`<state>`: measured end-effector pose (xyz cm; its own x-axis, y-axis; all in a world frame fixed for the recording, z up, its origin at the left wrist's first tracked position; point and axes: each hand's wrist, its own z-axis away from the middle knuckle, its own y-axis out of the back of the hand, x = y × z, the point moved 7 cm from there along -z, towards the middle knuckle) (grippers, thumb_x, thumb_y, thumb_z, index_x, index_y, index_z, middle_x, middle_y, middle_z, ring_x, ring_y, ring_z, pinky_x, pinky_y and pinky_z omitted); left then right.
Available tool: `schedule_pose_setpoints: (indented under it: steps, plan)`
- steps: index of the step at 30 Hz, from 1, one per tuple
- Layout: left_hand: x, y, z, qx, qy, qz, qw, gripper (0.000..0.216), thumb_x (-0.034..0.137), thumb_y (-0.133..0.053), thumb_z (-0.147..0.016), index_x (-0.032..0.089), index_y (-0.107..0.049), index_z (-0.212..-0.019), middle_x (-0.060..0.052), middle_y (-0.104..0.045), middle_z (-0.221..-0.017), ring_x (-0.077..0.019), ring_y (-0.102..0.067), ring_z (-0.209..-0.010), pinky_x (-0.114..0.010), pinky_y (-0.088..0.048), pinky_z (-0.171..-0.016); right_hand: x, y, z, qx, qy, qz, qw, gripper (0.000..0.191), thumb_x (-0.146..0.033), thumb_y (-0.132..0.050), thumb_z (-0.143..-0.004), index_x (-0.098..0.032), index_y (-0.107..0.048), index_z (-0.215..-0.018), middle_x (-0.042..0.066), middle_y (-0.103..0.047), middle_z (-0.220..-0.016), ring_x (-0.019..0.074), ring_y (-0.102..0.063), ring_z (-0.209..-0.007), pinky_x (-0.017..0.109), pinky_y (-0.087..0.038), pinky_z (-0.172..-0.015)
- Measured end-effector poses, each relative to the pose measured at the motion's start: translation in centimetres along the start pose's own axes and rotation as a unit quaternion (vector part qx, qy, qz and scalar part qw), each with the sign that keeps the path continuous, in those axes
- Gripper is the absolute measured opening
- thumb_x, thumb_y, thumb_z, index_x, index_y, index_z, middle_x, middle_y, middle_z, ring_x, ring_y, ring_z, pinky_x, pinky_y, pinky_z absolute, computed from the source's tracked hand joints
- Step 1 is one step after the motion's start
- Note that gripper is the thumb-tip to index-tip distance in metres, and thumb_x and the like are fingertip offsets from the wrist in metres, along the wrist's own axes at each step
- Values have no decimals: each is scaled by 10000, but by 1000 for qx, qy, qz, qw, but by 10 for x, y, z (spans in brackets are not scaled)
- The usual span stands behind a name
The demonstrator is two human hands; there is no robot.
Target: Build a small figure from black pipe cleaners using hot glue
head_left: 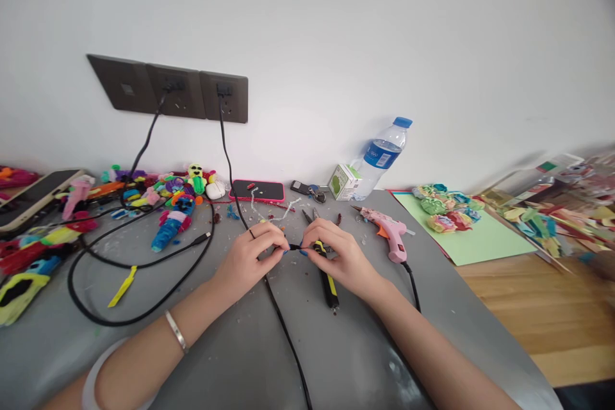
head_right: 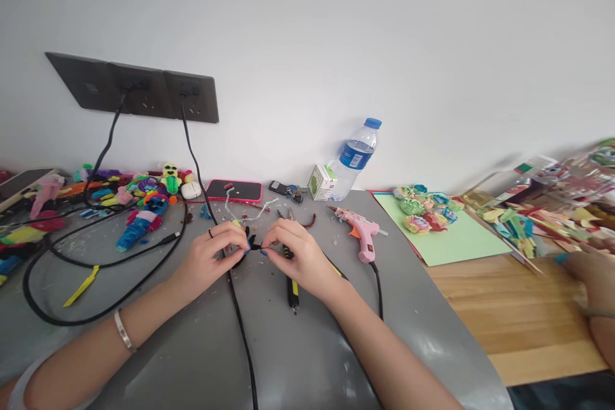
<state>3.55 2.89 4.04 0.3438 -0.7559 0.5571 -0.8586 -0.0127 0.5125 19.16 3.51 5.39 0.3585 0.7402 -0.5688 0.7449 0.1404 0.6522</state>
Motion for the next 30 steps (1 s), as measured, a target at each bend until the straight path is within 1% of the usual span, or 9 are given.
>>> schedule_pose_setpoints:
  steps: [3, 7, 10, 13, 18, 24, 30]
  plan:
    - [1, 0, -1, -1, 5, 1, 1000, 185, 80, -520, -948, 201, -626, -855, -39, -663, -856, -144, -643, -809, -223, -508, -661, 0, 0, 0, 4, 1, 13, 1000, 123, -130, -531, -969, -230, -556, -901, 49, -610, -865, 200, -558, -810, 344, -440, -741]
    - [2, 2, -1, 5, 11, 0, 1000, 122, 104, -572, -929, 199, -636, -886, -38, -676, -854, -139, -644, -765, -208, -486, -591, -1, 0, 1, 6, 4, 25, 1000, 121, -125, -530, -965, -230, -550, -907, 45, -609, -858, 199, -555, -804, 345, -430, -741]
    - [0, 4, 0, 19, 17, -8, 1000, 87, 125, -605, -923, 200, -648, -933, -39, -690, -882, -137, -650, -765, -209, -495, -600, -1, -1, 2, -1, 0, 26, 1000, 120, -135, -513, -978, -235, -546, -919, 49, -611, -870, 203, -557, -805, 347, -429, -749]
    - [-2, 4, 1, 25, 28, -16, 999, 84, 131, -615, -922, 200, -661, -935, -35, -695, -893, -134, -657, -771, -212, -507, -628, 0, -2, 3, -11, 1, 28, 1000, 121, -136, -503, -989, -237, -542, -935, 49, -615, -894, 200, -560, -812, 349, -428, -771]
    - [-4, 3, 2, 22, 35, -18, 999, 79, 129, -636, -910, 194, -670, -938, -32, -697, -894, -131, -659, -765, -210, -509, -640, -1, -4, 3, -22, 1, 28, 999, 118, -149, -482, -1009, -239, -526, -947, 54, -614, -915, 203, -555, -825, 349, -416, -771]
    - [-4, 3, 0, 8, 44, -17, 999, 109, 87, -623, -902, 188, -661, -890, -19, -687, -850, -129, -651, -753, -218, -509, -686, -2, -3, 2, -24, -1, 28, 999, 144, -98, -487, -990, -235, -514, -953, 48, -604, -924, 195, -549, -832, 342, -401, -771]
    - [-4, 1, 1, 1, 49, 1, 999, 140, 66, -595, -901, 189, -639, -851, 0, -658, -814, -101, -607, -678, -175, -476, -592, -3, -3, 3, -19, 3, 21, 1000, 150, -88, -490, -987, -232, -512, -953, 42, -599, -923, 189, -544, -830, 329, -393, -771]
